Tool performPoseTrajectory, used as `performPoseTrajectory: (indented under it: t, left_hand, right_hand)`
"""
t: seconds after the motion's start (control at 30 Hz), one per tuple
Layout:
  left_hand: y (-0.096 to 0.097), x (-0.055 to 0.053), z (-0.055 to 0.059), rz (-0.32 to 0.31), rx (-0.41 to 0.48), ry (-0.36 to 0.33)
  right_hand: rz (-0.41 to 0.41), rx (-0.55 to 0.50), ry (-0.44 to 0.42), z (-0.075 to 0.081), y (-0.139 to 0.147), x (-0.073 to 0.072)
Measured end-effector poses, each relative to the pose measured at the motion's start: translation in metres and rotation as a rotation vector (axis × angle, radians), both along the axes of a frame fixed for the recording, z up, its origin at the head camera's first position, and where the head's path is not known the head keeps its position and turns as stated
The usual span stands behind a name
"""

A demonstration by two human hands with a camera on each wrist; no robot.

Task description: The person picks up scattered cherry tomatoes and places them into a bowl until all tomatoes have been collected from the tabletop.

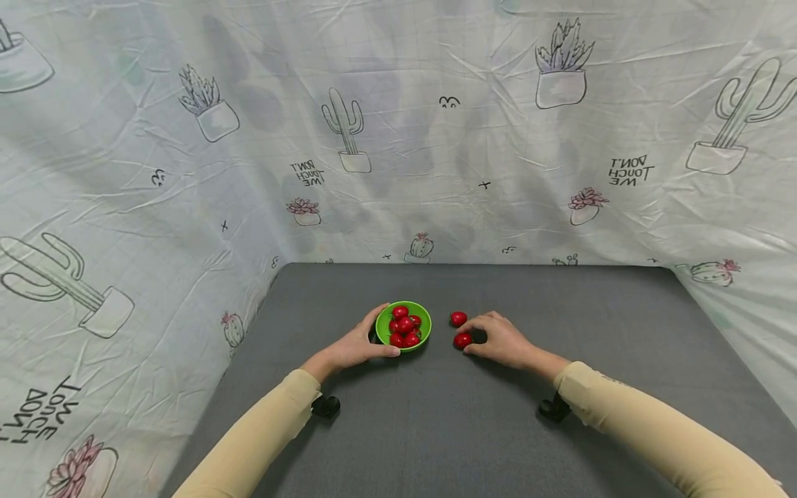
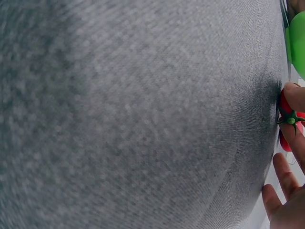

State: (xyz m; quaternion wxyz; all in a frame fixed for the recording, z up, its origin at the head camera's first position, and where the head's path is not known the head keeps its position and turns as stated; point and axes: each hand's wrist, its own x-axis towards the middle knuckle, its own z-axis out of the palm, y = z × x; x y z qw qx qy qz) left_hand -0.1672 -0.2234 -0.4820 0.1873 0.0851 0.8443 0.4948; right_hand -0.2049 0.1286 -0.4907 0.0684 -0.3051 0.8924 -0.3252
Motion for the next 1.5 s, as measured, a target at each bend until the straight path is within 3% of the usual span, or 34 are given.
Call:
performPoseTrajectory:
  t: [0.53,0.8,1.13,1.5]
  left_hand:
    - [-0.003,0.001,-0.003,-0.001,0.009,0.004]
    - [-0.004,0.002,-0.003,-0.002,0.014,0.006]
    - [-0.004,0.001,-0.005,0.000,0.020,0.008]
    - [-0.001,0.001,-0.004,0.017,-0.010,0.008]
  right_hand:
    - [0.032,-0.011,-0.012,0.001,0.001,0.001]
    - [0.037,-0.080,-0.057,0.023,0.005,-0.001]
    - [0.067,-0.129,-0.051,0.049,0.000,-0.017]
    - [0.074,-0.111,-0.113,0.064,-0.025,-0.030]
